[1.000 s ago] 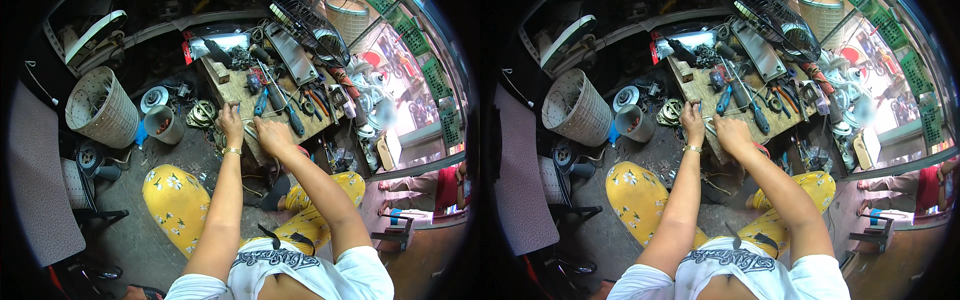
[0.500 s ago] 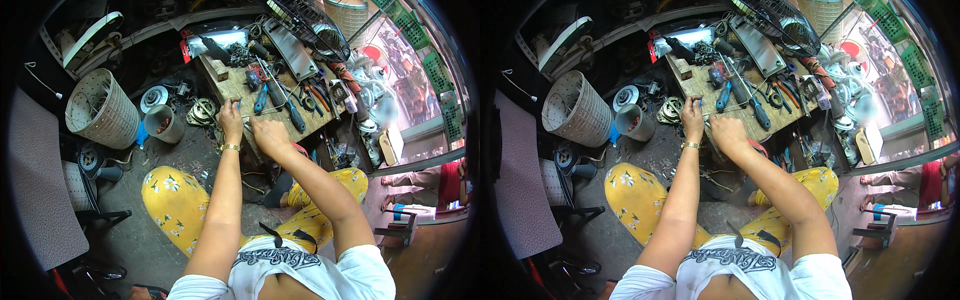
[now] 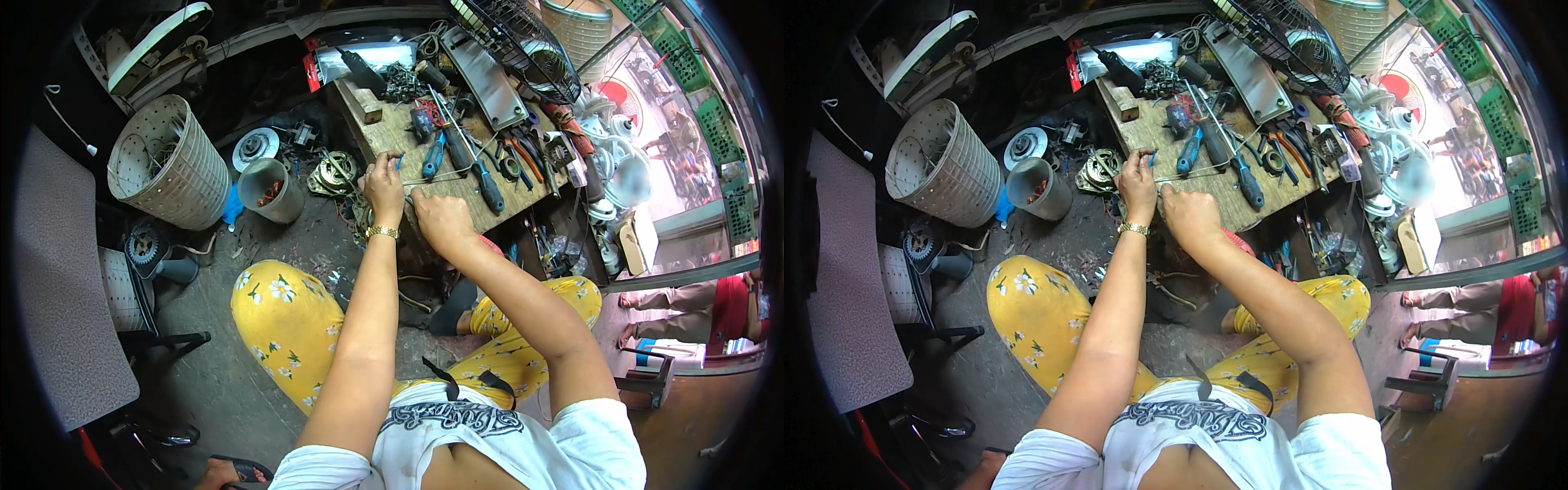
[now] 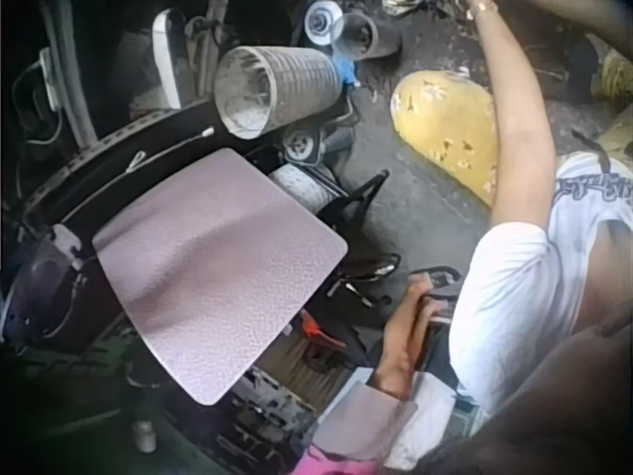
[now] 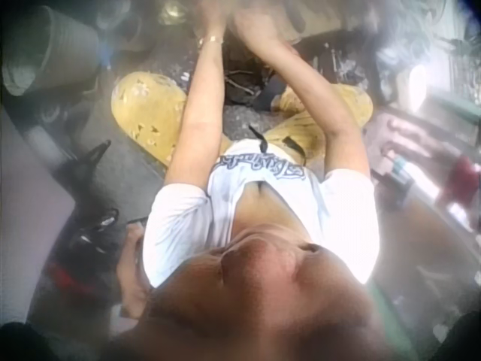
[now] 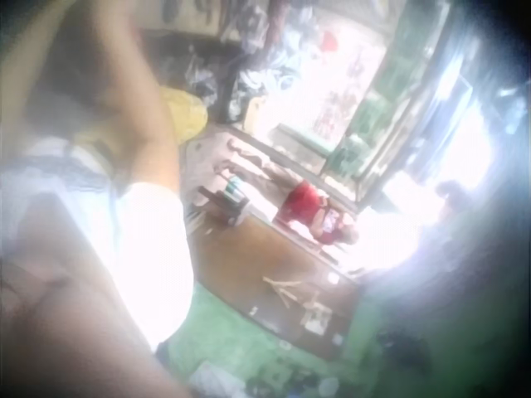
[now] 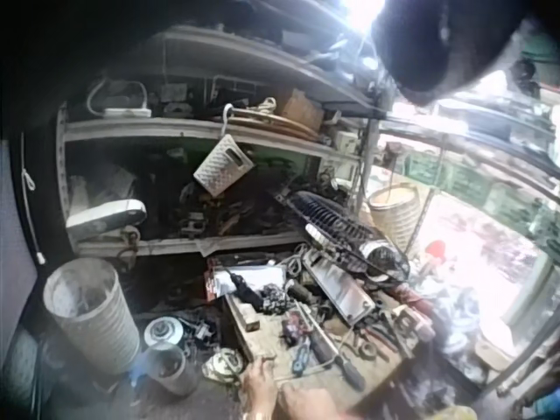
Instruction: The person strips the insulation from wires using a knife and pliers, then twists the exposed wire ends together to form a connection.
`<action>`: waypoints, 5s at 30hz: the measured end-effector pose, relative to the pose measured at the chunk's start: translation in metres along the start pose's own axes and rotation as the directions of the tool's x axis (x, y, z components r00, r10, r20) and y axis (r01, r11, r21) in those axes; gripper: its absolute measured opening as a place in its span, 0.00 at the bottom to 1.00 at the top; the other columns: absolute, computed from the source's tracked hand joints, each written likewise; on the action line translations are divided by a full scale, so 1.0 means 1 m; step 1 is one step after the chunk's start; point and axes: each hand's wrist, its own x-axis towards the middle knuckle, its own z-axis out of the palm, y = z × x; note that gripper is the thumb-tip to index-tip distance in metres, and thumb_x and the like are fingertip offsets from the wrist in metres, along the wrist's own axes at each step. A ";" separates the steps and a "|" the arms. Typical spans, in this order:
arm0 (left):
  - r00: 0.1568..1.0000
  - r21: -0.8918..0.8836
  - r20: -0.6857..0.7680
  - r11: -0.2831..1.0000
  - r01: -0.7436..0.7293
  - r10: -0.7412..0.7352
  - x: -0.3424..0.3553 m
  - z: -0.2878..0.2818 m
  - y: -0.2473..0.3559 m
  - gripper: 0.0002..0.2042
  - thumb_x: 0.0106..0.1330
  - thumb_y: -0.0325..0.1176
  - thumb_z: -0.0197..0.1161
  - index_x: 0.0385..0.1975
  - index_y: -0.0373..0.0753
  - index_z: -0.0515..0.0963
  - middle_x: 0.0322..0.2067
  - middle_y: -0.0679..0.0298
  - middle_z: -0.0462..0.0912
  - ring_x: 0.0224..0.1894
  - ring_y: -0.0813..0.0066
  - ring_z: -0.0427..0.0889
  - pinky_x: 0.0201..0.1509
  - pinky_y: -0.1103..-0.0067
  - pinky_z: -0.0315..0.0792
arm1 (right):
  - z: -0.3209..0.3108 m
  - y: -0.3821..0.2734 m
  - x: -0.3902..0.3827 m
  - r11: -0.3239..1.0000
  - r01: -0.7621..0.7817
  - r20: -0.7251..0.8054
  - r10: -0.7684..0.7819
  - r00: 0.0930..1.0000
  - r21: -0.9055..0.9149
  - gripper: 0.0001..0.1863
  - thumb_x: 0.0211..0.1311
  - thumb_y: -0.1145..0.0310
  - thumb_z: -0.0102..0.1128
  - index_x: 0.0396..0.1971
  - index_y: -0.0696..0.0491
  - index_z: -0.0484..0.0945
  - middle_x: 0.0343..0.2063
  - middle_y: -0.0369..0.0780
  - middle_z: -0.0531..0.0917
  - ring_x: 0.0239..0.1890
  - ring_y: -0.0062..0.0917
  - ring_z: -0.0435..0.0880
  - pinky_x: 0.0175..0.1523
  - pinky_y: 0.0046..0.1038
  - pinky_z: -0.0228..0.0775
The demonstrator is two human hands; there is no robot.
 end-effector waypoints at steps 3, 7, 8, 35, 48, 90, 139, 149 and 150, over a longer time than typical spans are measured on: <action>1.000 -0.003 -0.002 1.000 -0.007 0.007 0.001 -0.001 -0.003 0.07 0.68 0.31 0.52 0.36 0.42 0.79 0.28 0.60 0.82 0.30 0.65 0.81 0.37 0.72 0.70 | 0.000 0.000 -0.002 1.000 0.006 0.014 -0.005 1.000 -0.014 0.08 0.59 0.71 0.48 0.38 0.52 0.73 0.19 0.45 0.82 0.23 0.38 0.85 0.26 0.38 0.75; 1.000 0.029 0.009 0.999 0.023 -0.023 0.000 0.000 -0.004 0.07 0.67 0.33 0.53 0.37 0.50 0.79 0.28 0.66 0.84 0.34 0.64 0.79 0.41 0.69 0.62 | 0.000 0.003 -0.005 1.000 -0.008 0.053 0.009 0.999 -0.017 0.09 0.58 0.71 0.48 0.39 0.52 0.73 0.19 0.44 0.82 0.24 0.38 0.85 0.26 0.38 0.75; 1.000 0.019 0.009 0.999 0.027 -0.027 0.001 0.000 -0.004 0.07 0.67 0.33 0.53 0.37 0.50 0.79 0.27 0.66 0.84 0.34 0.64 0.79 0.41 0.68 0.62 | 0.001 0.004 -0.006 1.000 -0.002 0.047 0.003 0.999 -0.019 0.09 0.58 0.71 0.48 0.39 0.52 0.73 0.19 0.44 0.82 0.24 0.38 0.85 0.26 0.38 0.75; 1.000 0.080 0.004 0.997 -0.014 0.013 0.000 -0.001 -0.002 0.08 0.68 0.34 0.52 0.37 0.46 0.80 0.27 0.63 0.83 0.32 0.64 0.80 0.38 0.70 0.67 | -0.003 0.022 -0.041 0.999 0.010 0.049 -0.012 0.999 0.045 0.08 0.59 0.71 0.48 0.39 0.51 0.72 0.17 0.46 0.81 0.22 0.41 0.83 0.26 0.40 0.73; 1.000 0.087 0.001 0.996 0.010 -0.010 -0.002 0.002 -0.002 0.07 0.66 0.32 0.54 0.37 0.51 0.79 0.25 0.67 0.82 0.34 0.64 0.79 0.41 0.68 0.62 | -0.010 0.027 -0.059 1.000 -0.011 0.111 0.012 0.994 -0.010 0.14 0.57 0.71 0.48 0.44 0.51 0.73 0.20 0.45 0.82 0.23 0.38 0.84 0.28 0.39 0.75; 0.999 0.074 -0.027 0.997 -0.022 0.024 0.000 -0.002 0.001 0.07 0.67 0.32 0.53 0.36 0.43 0.80 0.27 0.59 0.83 0.30 0.63 0.82 0.36 0.72 0.70 | -0.002 0.035 -0.111 1.000 -0.026 0.080 0.027 0.996 -0.007 0.15 0.53 0.73 0.52 0.43 0.52 0.73 0.15 0.42 0.80 0.20 0.35 0.83 0.23 0.36 0.72; 0.924 -0.451 0.342 0.892 -0.001 0.174 0.007 -0.077 0.098 0.09 0.69 0.28 0.54 0.41 0.34 0.81 0.30 0.71 0.69 0.31 0.86 0.69 0.33 0.87 0.63 | -0.031 0.056 -0.002 0.558 0.233 -0.225 -0.084 0.971 0.796 0.16 0.58 0.65 0.62 0.44 0.57 0.78 0.41 0.48 0.81 0.42 0.40 0.80 0.51 0.35 0.69; 0.874 -0.460 0.477 0.872 0.165 0.086 -0.053 -0.021 0.114 0.19 0.60 0.30 0.66 0.50 0.33 0.73 0.40 0.58 0.81 0.40 0.76 0.79 0.45 0.78 0.74 | -0.034 0.083 -0.037 -0.234 -0.084 0.139 0.229 0.964 0.969 0.10 0.67 0.66 0.55 0.33 0.57 0.79 0.21 0.32 0.78 0.19 0.12 0.73 0.22 0.15 0.64; 0.882 -0.480 0.464 0.861 0.171 0.084 -0.062 -0.015 0.116 0.17 0.61 0.28 0.65 0.49 0.32 0.74 0.41 0.58 0.82 0.40 0.76 0.80 0.46 0.78 0.74 | -0.032 0.084 -0.038 -0.222 -0.055 0.109 0.239 0.965 0.973 0.09 0.67 0.66 0.55 0.34 0.57 0.79 0.21 0.32 0.78 0.19 0.12 0.73 0.22 0.15 0.64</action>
